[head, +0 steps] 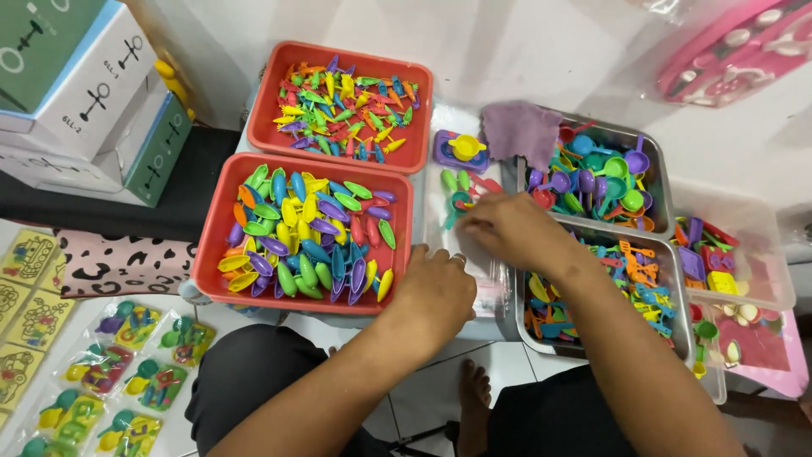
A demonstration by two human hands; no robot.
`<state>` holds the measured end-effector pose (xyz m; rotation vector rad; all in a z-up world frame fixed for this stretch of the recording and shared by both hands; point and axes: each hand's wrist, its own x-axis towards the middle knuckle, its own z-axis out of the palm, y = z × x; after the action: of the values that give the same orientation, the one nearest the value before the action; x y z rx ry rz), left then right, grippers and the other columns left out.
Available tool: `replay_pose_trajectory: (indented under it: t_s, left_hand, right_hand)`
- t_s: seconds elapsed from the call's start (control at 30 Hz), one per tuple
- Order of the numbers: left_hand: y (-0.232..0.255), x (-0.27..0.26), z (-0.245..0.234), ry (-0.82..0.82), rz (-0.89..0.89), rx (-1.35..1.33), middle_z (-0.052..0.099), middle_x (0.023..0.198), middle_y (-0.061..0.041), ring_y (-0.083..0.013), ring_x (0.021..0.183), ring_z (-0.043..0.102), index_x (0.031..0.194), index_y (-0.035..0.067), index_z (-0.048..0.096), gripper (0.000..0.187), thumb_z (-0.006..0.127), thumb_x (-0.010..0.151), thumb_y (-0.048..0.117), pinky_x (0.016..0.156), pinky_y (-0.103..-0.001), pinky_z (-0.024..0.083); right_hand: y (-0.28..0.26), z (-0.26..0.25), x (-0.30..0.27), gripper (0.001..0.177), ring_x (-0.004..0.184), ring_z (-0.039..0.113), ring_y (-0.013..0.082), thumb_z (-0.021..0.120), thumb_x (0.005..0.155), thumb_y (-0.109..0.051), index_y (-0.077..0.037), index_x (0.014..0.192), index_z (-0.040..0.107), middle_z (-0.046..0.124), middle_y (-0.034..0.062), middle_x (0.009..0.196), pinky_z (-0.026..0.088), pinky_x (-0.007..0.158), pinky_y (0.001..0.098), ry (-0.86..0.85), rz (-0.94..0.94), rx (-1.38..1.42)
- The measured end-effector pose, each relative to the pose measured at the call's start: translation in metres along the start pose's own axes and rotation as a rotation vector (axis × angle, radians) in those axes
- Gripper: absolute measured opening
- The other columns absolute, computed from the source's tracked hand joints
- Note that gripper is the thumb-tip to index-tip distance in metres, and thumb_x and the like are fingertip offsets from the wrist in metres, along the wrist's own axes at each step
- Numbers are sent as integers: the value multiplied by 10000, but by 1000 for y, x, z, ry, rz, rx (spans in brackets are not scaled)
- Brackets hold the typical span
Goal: Cleaning small plastic toy components with a cloth and packing them into bags and small containers.
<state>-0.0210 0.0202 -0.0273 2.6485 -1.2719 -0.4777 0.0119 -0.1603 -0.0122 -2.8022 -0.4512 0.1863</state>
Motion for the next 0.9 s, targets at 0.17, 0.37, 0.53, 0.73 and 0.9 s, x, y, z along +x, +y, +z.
replay_pose_trajectory:
  t_s: [0.17,0.37,0.53,0.73,0.9]
  left_hand:
    - [-10,2,8,121,34,-5,730,1031,-157,-322,1003,681,993,58,789,249,782,843,257,1074,-599,355]
    - [-30,-12,-31,481,102,66,740,895,-75,-260,923,698,903,103,784,115,707,836,50,1038,-496,403]
    - [-45,0,-19,626,85,63,673,879,-25,-210,897,656,899,124,740,155,701,806,6,1025,-463,414]
    - [-46,0,-27,409,36,-49,687,974,-20,-228,998,659,1015,179,746,366,644,779,-82,1103,-514,350]
    - [-42,-5,-38,310,28,-118,602,1287,-85,-293,1290,533,1301,145,614,554,643,794,-77,1147,-549,326]
  right_hand:
    - [11,2,-2,205,910,723,392,727,858,-164,-120,1055,766,736,133,1020,573,794,479,140,-48,29]
    - [-3,-9,-29,203,875,737,349,805,788,-237,-141,966,783,764,75,922,565,781,467,43,-25,19]
    - [15,28,-25,200,890,727,258,777,792,-413,-236,880,751,734,-32,869,517,809,433,39,-106,-145]
    - [17,20,-24,152,878,717,289,764,791,-339,-188,805,749,741,4,839,511,789,462,81,-160,-132]
    - [7,-15,-32,68,883,746,324,764,832,-177,-147,878,803,792,59,912,555,797,448,48,-79,223]
